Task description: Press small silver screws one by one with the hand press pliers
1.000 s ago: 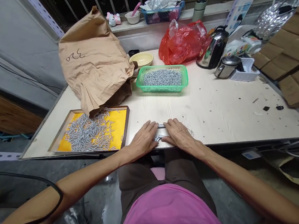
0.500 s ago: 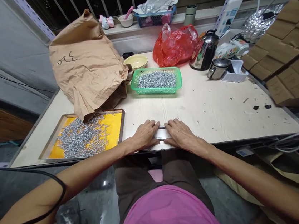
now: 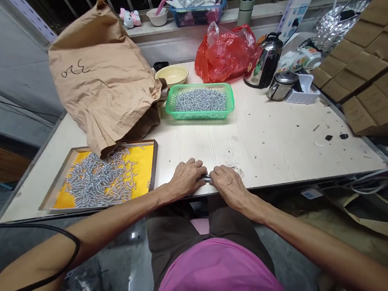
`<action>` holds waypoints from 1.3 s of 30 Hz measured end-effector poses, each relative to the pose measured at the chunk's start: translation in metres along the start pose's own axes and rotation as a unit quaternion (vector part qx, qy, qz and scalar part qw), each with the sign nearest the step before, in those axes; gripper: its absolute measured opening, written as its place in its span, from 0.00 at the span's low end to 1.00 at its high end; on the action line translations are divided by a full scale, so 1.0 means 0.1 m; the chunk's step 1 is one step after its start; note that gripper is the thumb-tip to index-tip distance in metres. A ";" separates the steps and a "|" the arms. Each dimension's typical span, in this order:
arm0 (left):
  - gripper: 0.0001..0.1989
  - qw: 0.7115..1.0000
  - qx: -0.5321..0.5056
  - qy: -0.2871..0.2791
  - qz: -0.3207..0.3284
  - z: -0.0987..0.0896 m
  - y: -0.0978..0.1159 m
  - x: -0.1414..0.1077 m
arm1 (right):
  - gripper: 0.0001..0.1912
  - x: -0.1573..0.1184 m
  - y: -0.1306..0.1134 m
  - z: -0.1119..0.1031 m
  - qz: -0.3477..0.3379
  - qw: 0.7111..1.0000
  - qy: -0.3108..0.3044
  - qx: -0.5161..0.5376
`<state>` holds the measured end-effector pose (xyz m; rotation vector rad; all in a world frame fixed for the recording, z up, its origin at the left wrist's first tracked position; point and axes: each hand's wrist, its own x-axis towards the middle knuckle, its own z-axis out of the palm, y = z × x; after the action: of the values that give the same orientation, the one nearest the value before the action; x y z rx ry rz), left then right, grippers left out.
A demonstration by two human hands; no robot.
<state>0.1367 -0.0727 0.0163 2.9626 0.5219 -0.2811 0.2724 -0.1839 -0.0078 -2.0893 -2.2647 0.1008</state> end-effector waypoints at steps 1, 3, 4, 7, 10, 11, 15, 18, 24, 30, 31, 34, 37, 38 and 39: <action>0.10 1.000 0.001 -0.003 0.000 0.00 0.01 0.00 | 0.07 0.00 0.00 0.01 -0.002 1.000 0.002 0.005; 0.09 1.000 0.005 -0.008 -0.001 -0.01 0.02 0.00 | 0.07 0.00 -0.01 0.01 -0.001 1.000 0.001 0.014; 0.09 1.000 0.006 -0.011 -0.002 -0.02 0.02 0.00 | 0.08 -0.01 0.00 0.00 -0.001 1.000 0.000 0.017; 0.13 1.000 0.006 -0.011 -0.009 -0.04 0.00 0.00 | 0.09 -0.04 0.03 -0.05 0.003 1.000 0.013 0.026; 0.22 1.000 -0.017 0.006 -0.008 -0.03 -0.03 -0.06 | 0.19 -0.06 0.13 -0.10 -0.001 0.998 0.034 0.049; 0.24 0.999 -0.032 0.018 -0.006 0.00 -0.03 -0.09 | 0.22 -0.06 0.17 -0.12 -0.004 0.998 0.035 0.059; 0.24 0.990 -0.095 0.104 -0.005 0.17 0.09 -0.26 | 0.19 0.00 0.30 -0.15 -0.003 0.996 0.022 0.082; 0.21 0.980 -0.132 0.145 0.014 0.30 0.30 -0.35 | 0.14 0.09 0.32 -0.15 0.010 0.997 0.016 0.078; 0.24 0.971 -0.184 0.154 0.008 0.39 0.64 -0.39 | 0.09 0.44 0.41 -0.07 0.007 1.000 0.029 0.002; 0.26 0.962 -0.208 0.177 -0.003 0.42 0.66 -0.39 | 0.10 0.65 0.29 -0.23 -0.005 0.999 0.038 -0.029; 0.26 0.960 -0.214 0.179 -0.001 0.44 0.66 -0.39 | 0.10 0.65 0.19 -0.27 -0.037 0.999 0.028 -0.025; 0.26 0.956 -0.239 0.173 -0.002 0.53 0.66 -0.37 | 0.08 0.66 -0.21 -0.33 -0.174 0.984 -0.030 -0.003; 0.26 0.953 -0.259 0.156 -0.010 0.63 0.67 -0.36 | 0.05 0.70 -0.54 -0.30 -0.254 0.964 -0.071 -0.009; 0.26 0.953 -0.262 0.153 -0.011 0.66 0.67 -0.36 | 0.04 0.72 -0.61 -0.27 -0.265 0.961 -0.074 -0.014; 0.27 0.952 -0.263 0.153 -0.011 0.68 0.67 -0.36 | 0.03 0.74 -0.66 -0.25 -0.271 0.960 -0.076 -0.017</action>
<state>0.1158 -0.1573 -0.0375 2.4806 0.5571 0.2831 0.2033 -0.1151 0.0231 -1.4392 -2.8532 0.1999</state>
